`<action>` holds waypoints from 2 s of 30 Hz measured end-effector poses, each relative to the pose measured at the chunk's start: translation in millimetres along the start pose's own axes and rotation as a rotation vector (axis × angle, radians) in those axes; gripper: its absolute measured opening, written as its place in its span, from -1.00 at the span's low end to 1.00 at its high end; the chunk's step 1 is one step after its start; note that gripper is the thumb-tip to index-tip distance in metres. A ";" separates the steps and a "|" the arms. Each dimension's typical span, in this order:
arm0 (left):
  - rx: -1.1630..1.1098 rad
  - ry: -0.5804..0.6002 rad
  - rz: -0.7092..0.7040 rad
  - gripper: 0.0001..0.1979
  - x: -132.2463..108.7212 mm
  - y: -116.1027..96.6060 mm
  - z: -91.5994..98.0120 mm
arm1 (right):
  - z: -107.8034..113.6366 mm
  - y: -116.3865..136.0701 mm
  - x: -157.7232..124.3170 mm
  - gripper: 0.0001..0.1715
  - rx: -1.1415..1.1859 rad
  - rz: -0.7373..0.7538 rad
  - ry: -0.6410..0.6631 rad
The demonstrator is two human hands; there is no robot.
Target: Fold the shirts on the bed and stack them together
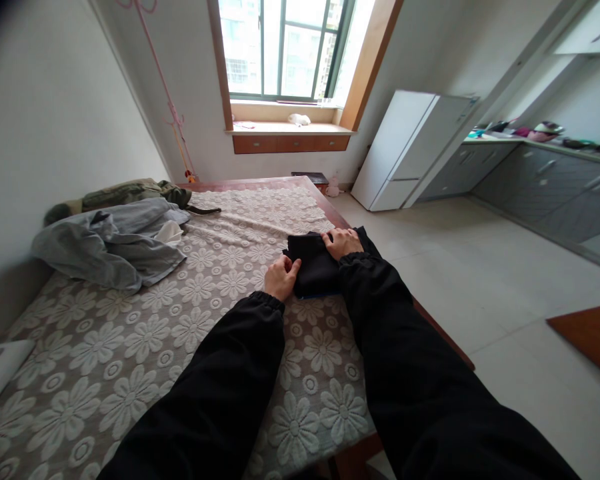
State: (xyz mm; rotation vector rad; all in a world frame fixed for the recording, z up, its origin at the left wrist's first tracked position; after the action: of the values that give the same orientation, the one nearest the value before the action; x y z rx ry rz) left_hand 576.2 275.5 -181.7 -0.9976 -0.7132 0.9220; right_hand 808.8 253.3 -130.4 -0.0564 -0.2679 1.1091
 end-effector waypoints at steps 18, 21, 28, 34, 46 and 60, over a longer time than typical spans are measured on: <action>0.015 0.033 0.001 -0.82 0.6 -0.6 -2.0 | 28.8 82.3 -18.4 -0.41 -0.310 0.481 -0.150; 0.006 0.034 -0.004 -0.85 0.8 -1.5 -1.7 | 24.8 104.5 -20.6 -0.39 -0.343 0.445 -0.083; -0.006 0.048 -0.008 -0.86 2.2 0.2 -1.8 | 43.8 118.5 -29.3 -0.43 -0.302 0.354 -0.057; -0.015 0.054 -0.007 -0.83 3.1 2.6 -2.5 | 68.8 111.7 -33.8 -0.69 0.063 0.397 0.078; -0.022 0.039 -0.004 -0.87 1.6 1.1 -0.7 | 30.0 66.7 -41.1 -0.80 -0.040 0.307 0.237; 0.006 0.058 0.009 -0.83 1.6 1.5 -1.4 | 21.3 2.7 -36.9 -0.65 -0.154 -0.009 0.101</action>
State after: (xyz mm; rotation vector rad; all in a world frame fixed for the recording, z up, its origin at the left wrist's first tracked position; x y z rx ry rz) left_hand 577.7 276.8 -183.5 -1.0184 -0.6575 0.8991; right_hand 785.9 219.8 -117.2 -0.2474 -0.2623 1.0716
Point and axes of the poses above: each hand's wrist, its own x-axis towards the middle knuckle, its own z-axis out of the back of the hand, y = z × x, the point moved 8 cm from there along x, towards the middle knuckle, and after that the axes turned 13 degrees about -x, right-handed, at the moved point
